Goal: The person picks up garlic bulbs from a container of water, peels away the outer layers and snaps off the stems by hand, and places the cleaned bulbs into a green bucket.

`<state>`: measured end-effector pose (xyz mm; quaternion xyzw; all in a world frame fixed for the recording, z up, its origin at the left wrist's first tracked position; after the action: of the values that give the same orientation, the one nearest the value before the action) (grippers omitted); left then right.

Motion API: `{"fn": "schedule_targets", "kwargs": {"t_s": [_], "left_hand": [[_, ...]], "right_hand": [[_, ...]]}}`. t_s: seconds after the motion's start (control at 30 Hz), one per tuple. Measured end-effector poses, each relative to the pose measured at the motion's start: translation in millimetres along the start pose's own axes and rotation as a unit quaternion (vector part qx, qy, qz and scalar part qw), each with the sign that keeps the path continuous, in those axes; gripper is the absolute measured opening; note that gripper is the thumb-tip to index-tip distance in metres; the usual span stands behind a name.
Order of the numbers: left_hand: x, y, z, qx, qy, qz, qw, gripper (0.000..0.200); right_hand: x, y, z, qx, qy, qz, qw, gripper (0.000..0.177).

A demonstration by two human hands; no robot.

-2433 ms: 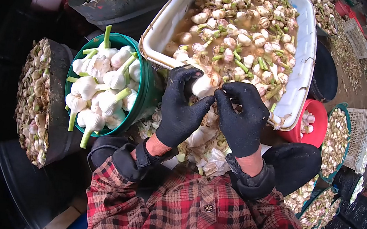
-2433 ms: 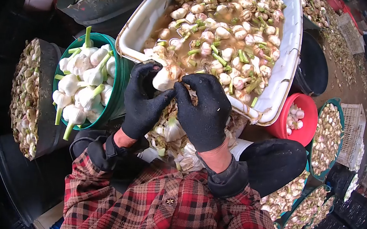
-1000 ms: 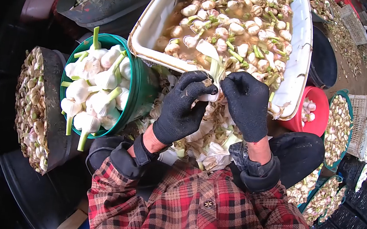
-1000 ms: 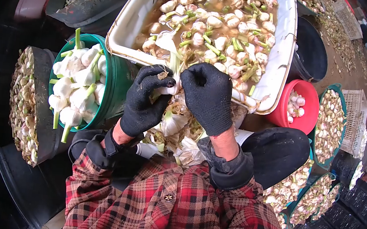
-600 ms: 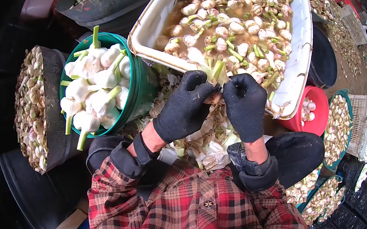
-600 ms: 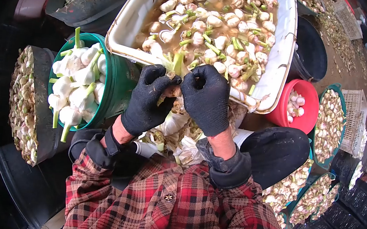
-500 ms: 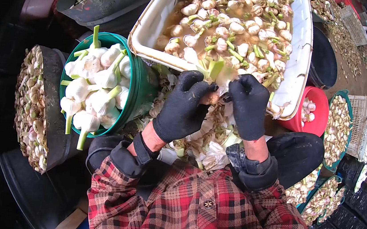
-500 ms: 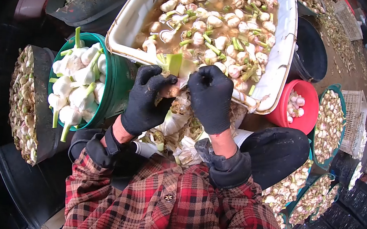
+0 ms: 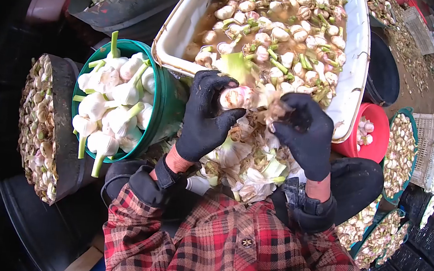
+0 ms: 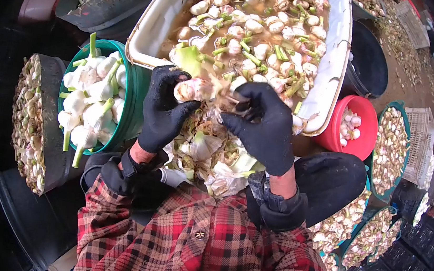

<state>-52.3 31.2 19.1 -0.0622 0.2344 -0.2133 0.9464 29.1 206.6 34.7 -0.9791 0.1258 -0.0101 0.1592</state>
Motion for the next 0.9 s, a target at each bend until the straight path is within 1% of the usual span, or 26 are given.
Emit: {"fn": "schedule_targets", "kwargs": {"t_s": [0.03,0.07,0.1,0.17,0.2,0.23,0.3,0.33,0.4,0.43,0.47,0.5,0.53,0.57,0.6,0.63,0.67,0.7,0.73,0.77,0.83,0.87,0.9], "left_hand": [[0.3,0.6,0.9,0.001,0.0,-0.001,1.0,0.048],[0.0,3.0,2.1,0.025,-0.002,-0.017,1.0,0.048],[-0.2,5.2,2.9,0.049,-0.006,-0.033,0.998,0.048],[-0.3,6.8,5.2,0.039,0.007,-0.049,0.998,0.049],[0.0,8.3,7.1,0.028,0.019,-0.065,0.997,0.049],[-0.3,7.3,7.8,0.027,0.019,-0.064,0.997,0.049],[-1.0,7.7,10.7,-0.001,0.029,-0.073,0.997,0.049],[-0.5,8.9,10.7,-0.001,0.028,-0.073,0.997,0.049],[0.7,7.9,7.1,0.038,-0.003,-0.037,0.999,0.048],[0.9,9.3,7.1,0.038,-0.003,-0.037,0.999,0.048],[1.3,8.4,5.4,0.064,-0.015,-0.018,0.998,0.048],[1.9,7.3,3.2,0.091,-0.027,0.0,0.995,0.048],[1.1,5.8,1.1,0.085,-0.032,0.018,0.996,0.047],[-1.0,3.8,-2.2,0.079,-0.036,0.036,0.996,0.047],[-2.9,-0.3,-5.1,0.034,-0.025,0.041,0.998,0.048],[-2.9,-2.4,-7.2,0.033,-0.024,0.042,0.998,0.048],[-3.3,-3.8,-6.5,-0.002,-0.014,0.037,0.999,0.051],[-4.4,-4.2,-3.8,-0.035,-0.003,0.031,0.999,0.054],[-3.3,-4.7,-2.1,-0.023,-0.016,0.04,0.999,0.056],[-4.1,-3.0,1.6,-0.023,-0.016,0.039,0.999,0.056],[-4.2,-1.4,10.9,-0.037,0.015,0.054,0.998,0.054],[-2.6,-0.3,11.7,-0.074,0.033,0.039,0.996,0.056],[-2.6,-1.8,13.9,-0.072,0.033,0.04,0.996,0.056]], "right_hand": [[-1.7,-6.0,-2.6,-0.001,0.004,0.051,0.999,0.047],[-3.5,-5.8,-14.1,0.03,-0.061,0.053,0.996,0.061],[-4.8,-5.6,-16.6,0.03,-0.061,0.055,0.996,0.061],[-4.9,0.0,-34.7,0.103,-0.157,0.051,0.981,0.069],[-6.5,5.9,-36.4,0.102,-0.195,0.065,0.973,0.06],[-6.6,6.0,-29.6,0.101,-0.195,0.064,0.973,0.06],[-8.4,8.8,-17.3,0.113,-0.165,0.022,0.98,0.04],[-5.1,4.5,-20.9,0.111,-0.15,0.063,0.98,0.024],[-2.0,4.1,-23.3,0.12,-0.137,0.051,0.982,0.023],[-0.4,5.3,-22.6,0.129,-0.126,0.041,0.983,0.022],[3.4,6.8,-23.4,0.129,-0.126,0.041,0.983,0.022],[8.4,15.5,-24.2,0.107,-0.131,-0.007,0.986,0.021],[14.4,23.8,-24.8,0.085,-0.135,-0.054,0.986,0.02],[23.7,34.7,-25.3,0.086,-0.183,-0.105,0.974,0.022],[32.7,47.9,-23.0,0.12,-0.191,-0.193,0.955,0.022],[42.7,59.6,-20.3,0.152,-0.198,-0.279,0.927,0.023],[46.1,58.4,-23.6,0.151,-0.2,-0.278,0.927,0.023],[45.2,53.0,-23.7,0.213,-0.169,-0.251,0.929,0.026],[42.8,47.5,-22.9,0.274,-0.136,-0.222,0.926,0.03],[40.4,46.9,-24.6,0.274,-0.135,-0.221,0.926,0.03],[22.6,23.9,-28.5,0.198,-0.085,-0.078,0.973,0.032],[15.5,18.5,-40.1,0.209,-0.09,-0.076,0.971,0.034],[10.1,20.2,-40.3,0.211,-0.09,-0.077,0.97,0.034]]}}
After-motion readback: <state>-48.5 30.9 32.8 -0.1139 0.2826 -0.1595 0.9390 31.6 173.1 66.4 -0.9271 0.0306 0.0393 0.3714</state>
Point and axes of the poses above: each hand's wrist, its own x-axis away from the middle knuckle, its own y-axis out of the palm, z = x × y, the point moved 7 cm from there along -x, towards the middle knuckle, and after that the axes turned 3 degrees about x, right-handed, at the moved point
